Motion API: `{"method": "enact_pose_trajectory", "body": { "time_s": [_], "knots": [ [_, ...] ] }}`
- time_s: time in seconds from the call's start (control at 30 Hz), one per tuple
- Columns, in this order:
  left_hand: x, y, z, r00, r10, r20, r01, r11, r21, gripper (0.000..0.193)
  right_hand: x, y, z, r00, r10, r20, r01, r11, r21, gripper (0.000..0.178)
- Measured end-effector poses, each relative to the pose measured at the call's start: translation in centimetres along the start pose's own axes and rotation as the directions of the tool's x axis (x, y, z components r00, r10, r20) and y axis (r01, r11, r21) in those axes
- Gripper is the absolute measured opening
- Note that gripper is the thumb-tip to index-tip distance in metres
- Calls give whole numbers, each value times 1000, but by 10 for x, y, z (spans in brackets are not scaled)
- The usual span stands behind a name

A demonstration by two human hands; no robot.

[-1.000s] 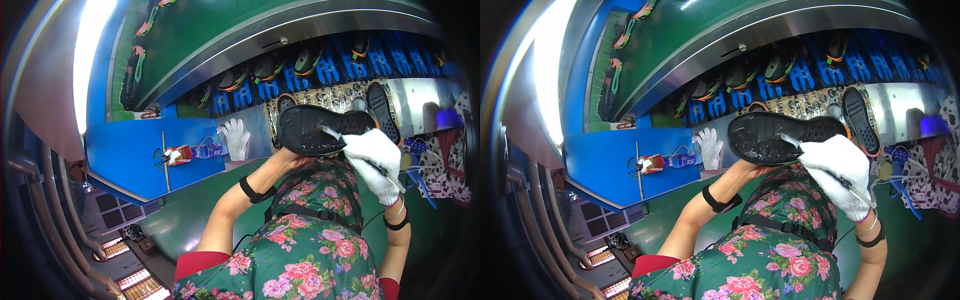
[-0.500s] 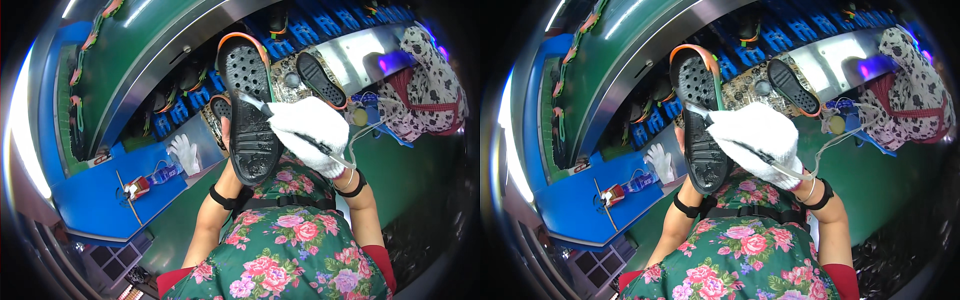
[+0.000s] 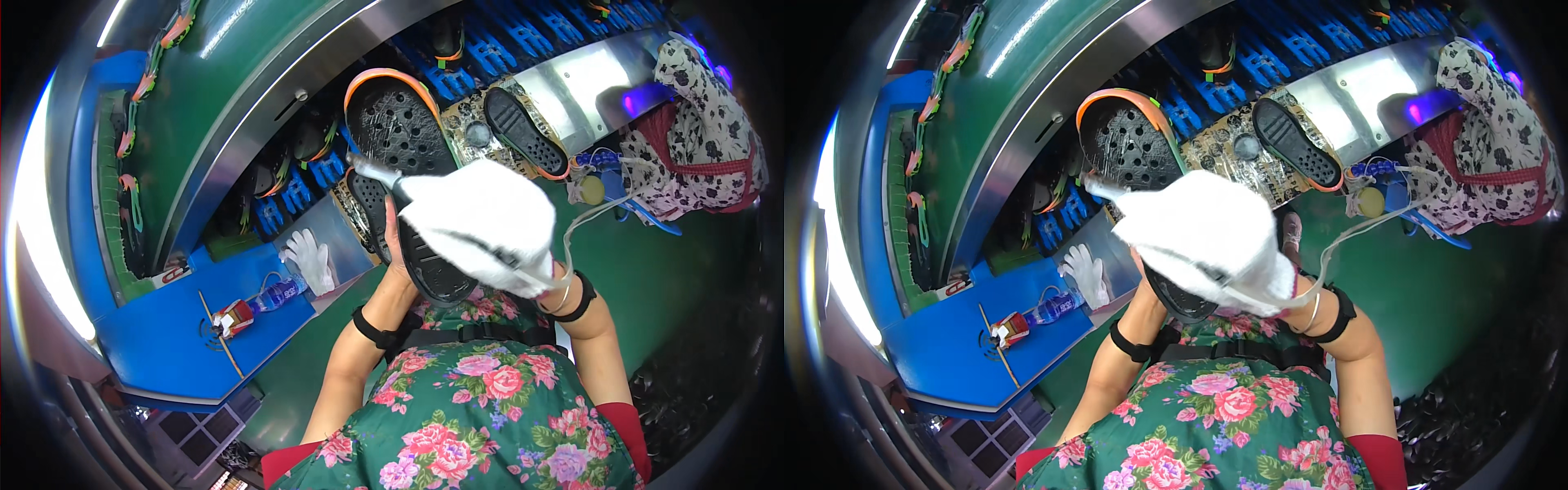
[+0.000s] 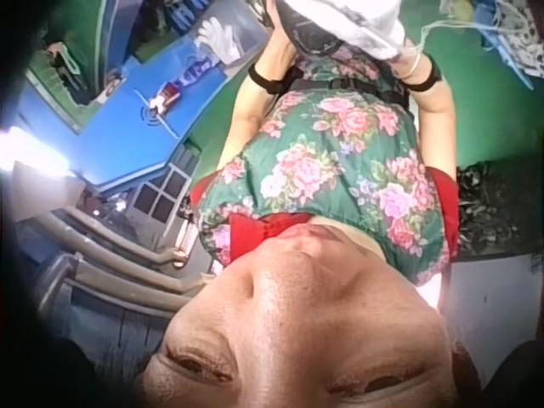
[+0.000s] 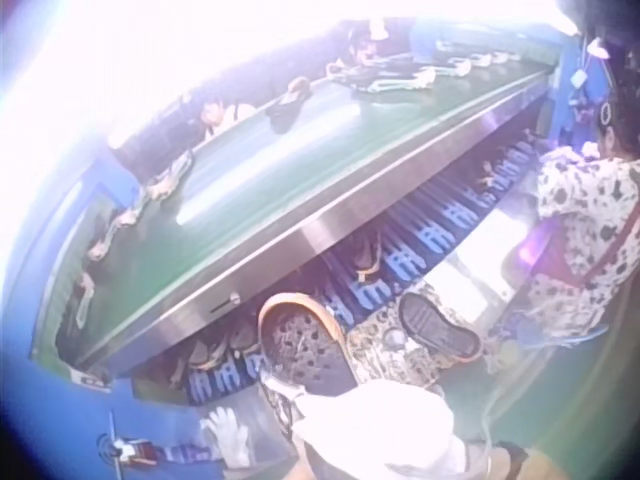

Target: The person picks up a shoe from a conveyor belt, applies a substance to the sole with a brush, and places it back on the belt. This process is repeated for several shoes and individual soles throughout the video.

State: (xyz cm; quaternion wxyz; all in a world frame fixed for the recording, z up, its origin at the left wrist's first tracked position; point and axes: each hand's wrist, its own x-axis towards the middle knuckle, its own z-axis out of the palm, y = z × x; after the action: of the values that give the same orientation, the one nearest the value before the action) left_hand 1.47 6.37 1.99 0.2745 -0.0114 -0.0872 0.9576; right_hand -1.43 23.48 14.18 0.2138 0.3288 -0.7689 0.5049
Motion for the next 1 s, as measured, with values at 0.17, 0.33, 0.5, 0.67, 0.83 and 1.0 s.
{"method": "enact_pose_trajectory", "body": {
  "time_s": [0.17,0.33,0.5,0.67,0.83,1.0],
  "knots": [
    [1,-1,11,987,-73,-142,45,980,-196,95,-9,-7,6,999,5,-40,-13,977,-214,34],
    [12,-1,17,994,-20,110,31,994,-101,106,2,-4,-10,995,94,16,-95,990,102,30],
    [24,5,38,967,107,-231,24,864,504,102,-15,1,17,997,-60,-40,50,974,-220,41],
    [30,5,47,993,117,0,-116,990,-86,101,-8,2,11,990,70,-122,-56,992,115,21],
    [34,19,38,998,56,-25,-48,965,258,103,-34,-1,26,995,-62,83,65,997,-34,39],
    [38,22,37,992,128,23,-128,992,-5,100,-28,4,11,999,-24,-26,24,999,33,46]
  ]
}}
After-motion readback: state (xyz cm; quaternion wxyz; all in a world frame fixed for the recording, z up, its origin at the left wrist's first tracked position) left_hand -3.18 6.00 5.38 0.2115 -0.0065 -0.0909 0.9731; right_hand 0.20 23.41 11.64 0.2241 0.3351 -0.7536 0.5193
